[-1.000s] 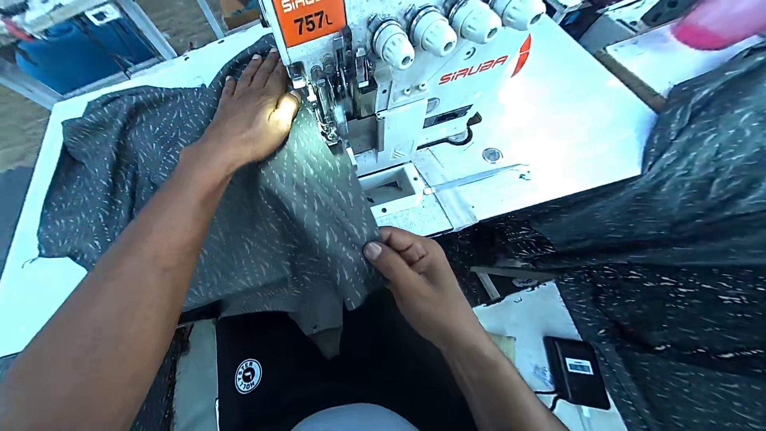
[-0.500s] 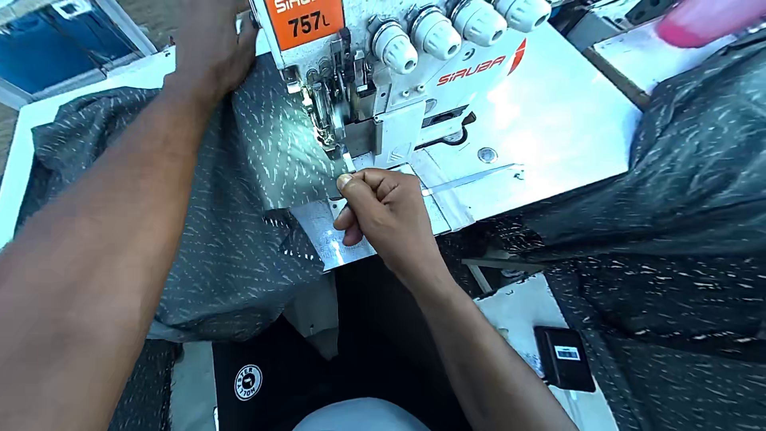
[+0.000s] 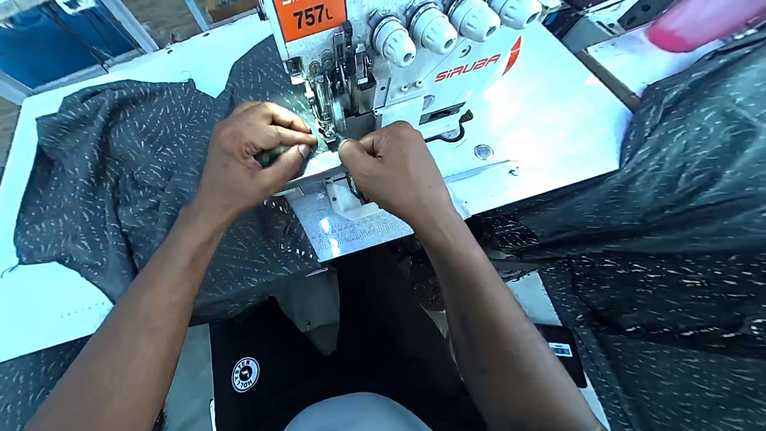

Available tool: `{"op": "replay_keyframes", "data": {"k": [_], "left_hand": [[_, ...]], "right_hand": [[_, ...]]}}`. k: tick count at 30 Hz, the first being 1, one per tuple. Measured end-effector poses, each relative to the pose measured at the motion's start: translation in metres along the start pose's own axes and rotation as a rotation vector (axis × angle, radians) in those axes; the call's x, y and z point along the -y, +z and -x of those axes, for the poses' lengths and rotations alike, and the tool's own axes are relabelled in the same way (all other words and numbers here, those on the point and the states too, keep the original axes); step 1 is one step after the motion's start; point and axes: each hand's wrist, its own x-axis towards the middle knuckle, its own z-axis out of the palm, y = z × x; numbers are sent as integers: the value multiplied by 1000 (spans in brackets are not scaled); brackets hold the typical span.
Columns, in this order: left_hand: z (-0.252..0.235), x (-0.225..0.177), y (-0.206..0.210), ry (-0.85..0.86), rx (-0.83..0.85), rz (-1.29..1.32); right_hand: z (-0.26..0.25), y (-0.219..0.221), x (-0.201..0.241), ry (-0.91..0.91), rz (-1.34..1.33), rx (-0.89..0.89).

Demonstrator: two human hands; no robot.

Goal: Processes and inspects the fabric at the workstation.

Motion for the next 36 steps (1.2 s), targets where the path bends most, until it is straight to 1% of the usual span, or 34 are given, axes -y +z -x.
{"op": "replay_keyframes", "data": {"k": [1, 3, 5, 6, 7, 9, 11, 12, 13, 14, 16, 19, 21, 23, 25, 26, 28, 29, 30, 31, 33, 34, 36], "left_hand": [[-1, 5, -2, -24, 7, -14], [0, -1, -3, -86, 39, -109], [10, -34, 4, -152, 91, -319], [16, -52, 9, -167, 99, -416], [20, -64, 15, -165, 70, -478], [26, -76, 21, -159, 14, -483], [32, -82, 17, -189, -34, -335], [36, -86, 14, -230, -49, -254], [39, -91, 13, -273, -62, -174], [41, -96, 15, -304, -84, -98], [34, -102, 34, -308, -171, -53], [7, -98, 69, -209, -328, -217], [4, -94, 75, -129, -348, -271], [25, -91, 62, -17, -281, -261], [54, -89, 50, 116, -194, -290], [65, -87, 48, 181, -160, -313], [80, -87, 49, 299, -72, -287], [81, -88, 48, 345, -27, -231], [78, -89, 44, 368, 8, -163], [73, -91, 35, 360, 39, -89], [57, -96, 4, 280, 146, 26], [44, -93, -13, 244, 248, 27], [19, -76, -36, 235, 461, -85]], "right_hand": [[2, 1, -2, -19, 21, -35], [19, 9, -8, -110, 94, -222], [49, 21, -16, -258, 103, -402], [60, 27, -18, -342, 86, -454], [64, 32, -18, -419, 89, -465], [58, 36, -8, -473, 209, -378], [45, 35, 3, -459, 402, -248], [42, 35, 5, -467, 458, -214], [43, 34, 2, -491, 452, -233], [44, 33, -4, -518, 399, -298], [43, 33, -15, -496, 269, -426], [25, 36, -21, -382, 119, -534], [27, 35, -23, -391, 32, -505], [53, 31, -26, -399, -59, -442], [89, 29, -31, -308, -246, -270], [97, 29, -35, -230, -410, -138], [98, 34, -36, -53, -681, 115], [93, 37, -31, 4, -775, 182], [87, 39, -26, 13, -827, 202], [84, 38, -22, -15, -804, 200], [89, 35, -17, -157, -620, 163], [92, 32, -15, -230, -547, 152], [102, 24, -7, -403, -453, 167]]}}
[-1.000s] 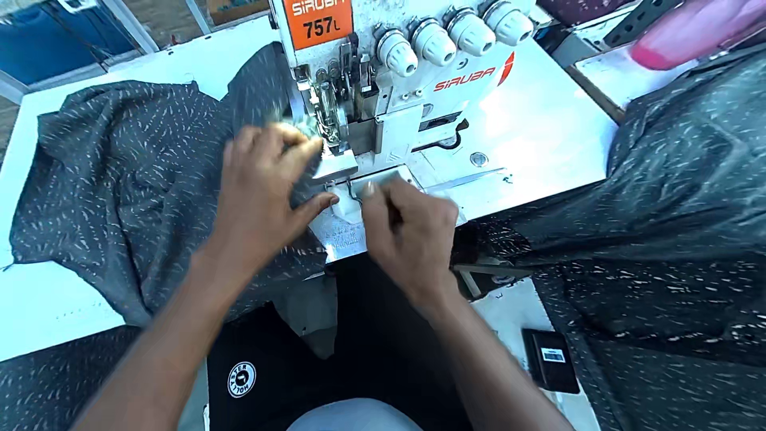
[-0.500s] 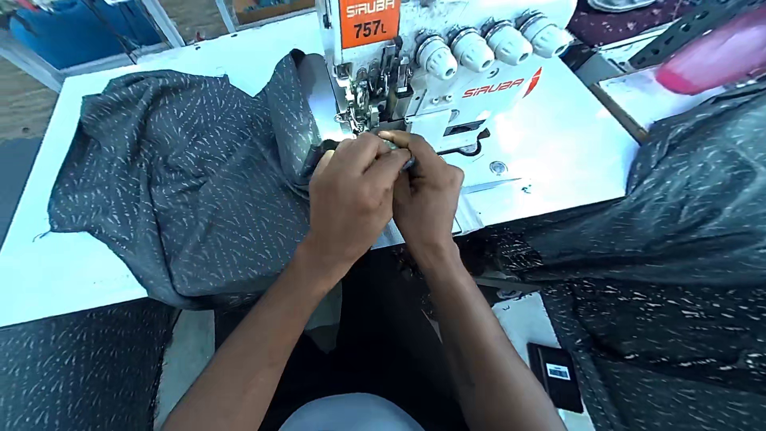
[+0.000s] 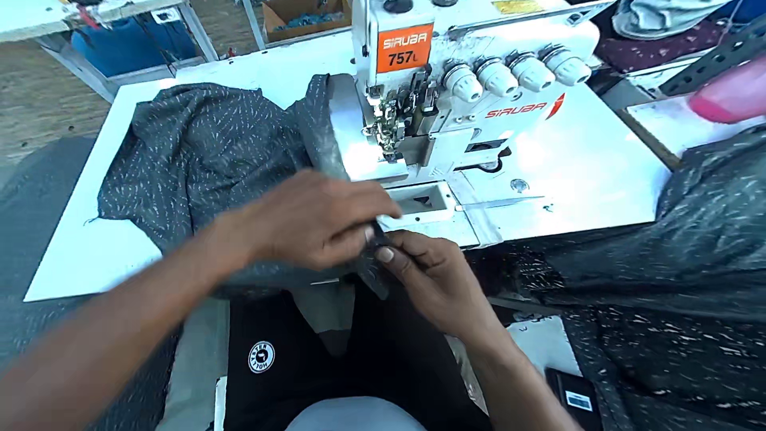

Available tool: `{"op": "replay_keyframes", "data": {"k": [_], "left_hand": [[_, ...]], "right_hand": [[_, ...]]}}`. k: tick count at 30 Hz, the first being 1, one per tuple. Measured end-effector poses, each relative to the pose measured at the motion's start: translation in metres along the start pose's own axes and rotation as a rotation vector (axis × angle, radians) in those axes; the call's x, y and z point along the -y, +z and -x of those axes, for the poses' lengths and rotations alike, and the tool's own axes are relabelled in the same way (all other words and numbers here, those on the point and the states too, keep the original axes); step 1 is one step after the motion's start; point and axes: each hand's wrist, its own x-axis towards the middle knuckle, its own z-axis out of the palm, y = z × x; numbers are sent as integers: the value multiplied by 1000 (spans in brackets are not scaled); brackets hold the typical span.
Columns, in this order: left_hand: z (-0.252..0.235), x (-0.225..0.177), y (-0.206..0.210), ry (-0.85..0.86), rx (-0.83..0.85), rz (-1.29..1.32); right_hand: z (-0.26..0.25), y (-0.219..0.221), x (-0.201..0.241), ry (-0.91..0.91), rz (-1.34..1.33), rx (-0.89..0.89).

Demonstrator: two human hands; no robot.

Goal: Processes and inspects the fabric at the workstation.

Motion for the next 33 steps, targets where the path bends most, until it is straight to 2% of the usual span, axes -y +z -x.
{"op": "replay_keyframes", "data": {"k": [3, 5, 7, 9, 12, 15, 19, 26, 30, 33], "left_hand": [[-6, 40, -46, -18, 277, -236], [5, 56, -84, -64, 354, -364], [24, 58, -114, -124, 359, -434], [49, 49, -129, -222, 314, -370], [90, 33, -127, -415, 224, -94], [133, 23, -113, -670, 106, 330], [174, 30, -87, -863, -91, 491], [205, 58, -69, -930, -355, 732], [211, 60, -66, -888, -399, 898], [214, 48, -72, -861, -392, 879]], "right_hand": [[16, -27, 25, -234, 27, 148], [44, -64, 33, -271, -20, 217], [65, -102, 28, -209, -16, 97], [66, -120, 10, -88, 27, -160], [44, -101, -10, 90, -203, -414], [32, -70, -25, 253, -395, -444], [15, -45, -37, 345, -400, -422], [-2, -29, -35, 390, -324, -465], [-1, -27, -35, 424, -310, -482], [-1, -25, -32, 400, -339, -474]]}}
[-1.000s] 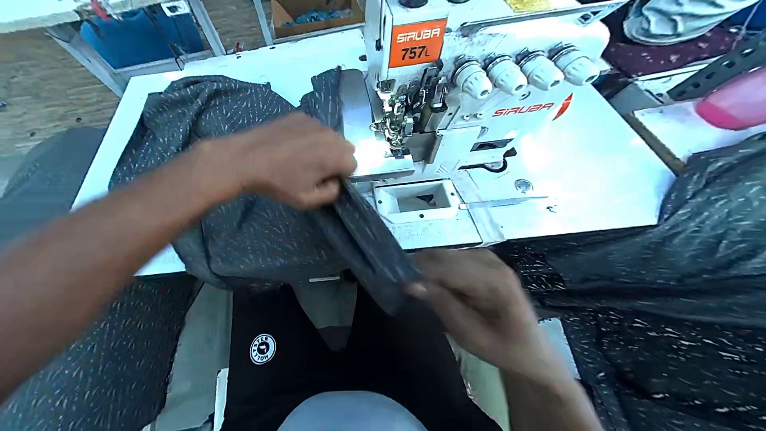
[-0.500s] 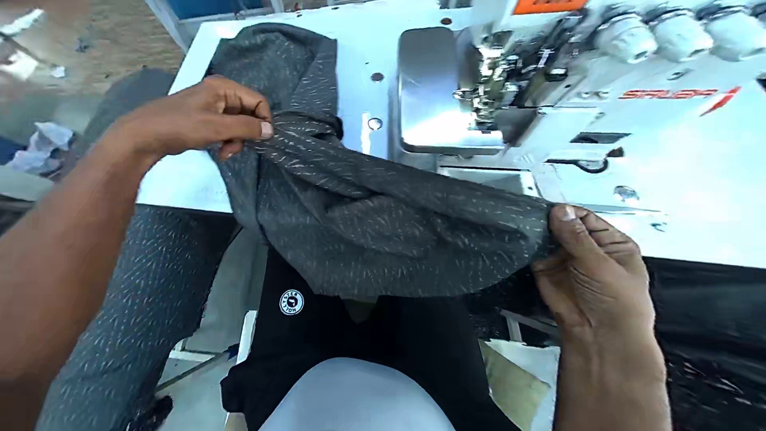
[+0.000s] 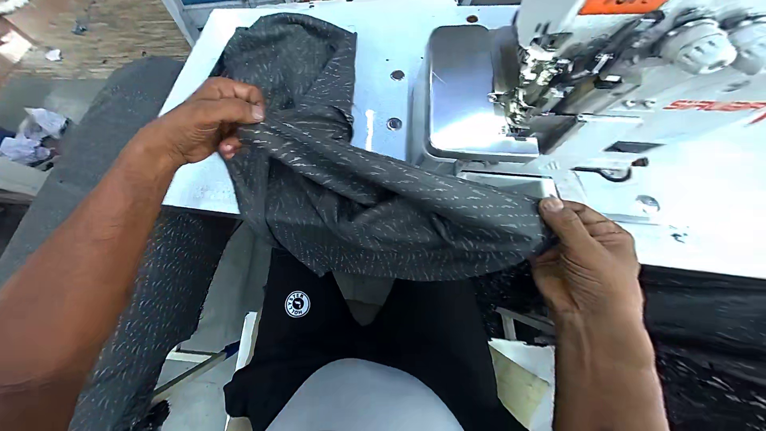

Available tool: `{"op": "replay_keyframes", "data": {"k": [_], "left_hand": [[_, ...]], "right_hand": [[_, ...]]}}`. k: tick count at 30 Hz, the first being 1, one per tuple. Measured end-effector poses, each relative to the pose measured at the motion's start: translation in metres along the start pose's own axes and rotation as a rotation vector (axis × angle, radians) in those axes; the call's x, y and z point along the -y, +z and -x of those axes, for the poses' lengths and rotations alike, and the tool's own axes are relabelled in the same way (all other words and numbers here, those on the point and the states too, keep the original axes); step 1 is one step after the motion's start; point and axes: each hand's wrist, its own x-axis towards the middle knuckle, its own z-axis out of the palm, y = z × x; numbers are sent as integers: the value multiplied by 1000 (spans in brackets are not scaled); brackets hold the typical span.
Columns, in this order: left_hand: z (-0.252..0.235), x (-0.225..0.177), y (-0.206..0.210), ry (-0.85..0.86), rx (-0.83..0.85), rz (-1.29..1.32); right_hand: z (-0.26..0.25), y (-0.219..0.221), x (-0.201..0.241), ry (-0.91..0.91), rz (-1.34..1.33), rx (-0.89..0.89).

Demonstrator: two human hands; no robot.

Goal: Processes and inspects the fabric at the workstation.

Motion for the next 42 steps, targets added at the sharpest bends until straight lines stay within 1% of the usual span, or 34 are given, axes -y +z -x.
{"op": "replay_keyframes", "data": {"k": [2, 5, 8, 11, 14, 25, 42], "left_hand": [[8, -8, -3, 31, 8, -70], [19, -11, -26, 102, 54, -61], [23, -1, -39, 55, -4, -128], [19, 8, -32, -29, -87, -224], [14, 15, -26, -64, -117, -242], [-2, 9, -19, -96, -129, -258], [-5, 3, -17, -102, -109, -214]], "right_hand": [[3, -1, 3, -52, -37, 64], [4, -1, 4, -133, -18, 180], [5, 1, -4, -156, 36, 204], [8, -1, -10, -140, 16, 189], [9, -6, -13, -113, 16, 178], [11, -12, -15, -20, 14, 120], [13, -11, -11, 0, 17, 83]]}}
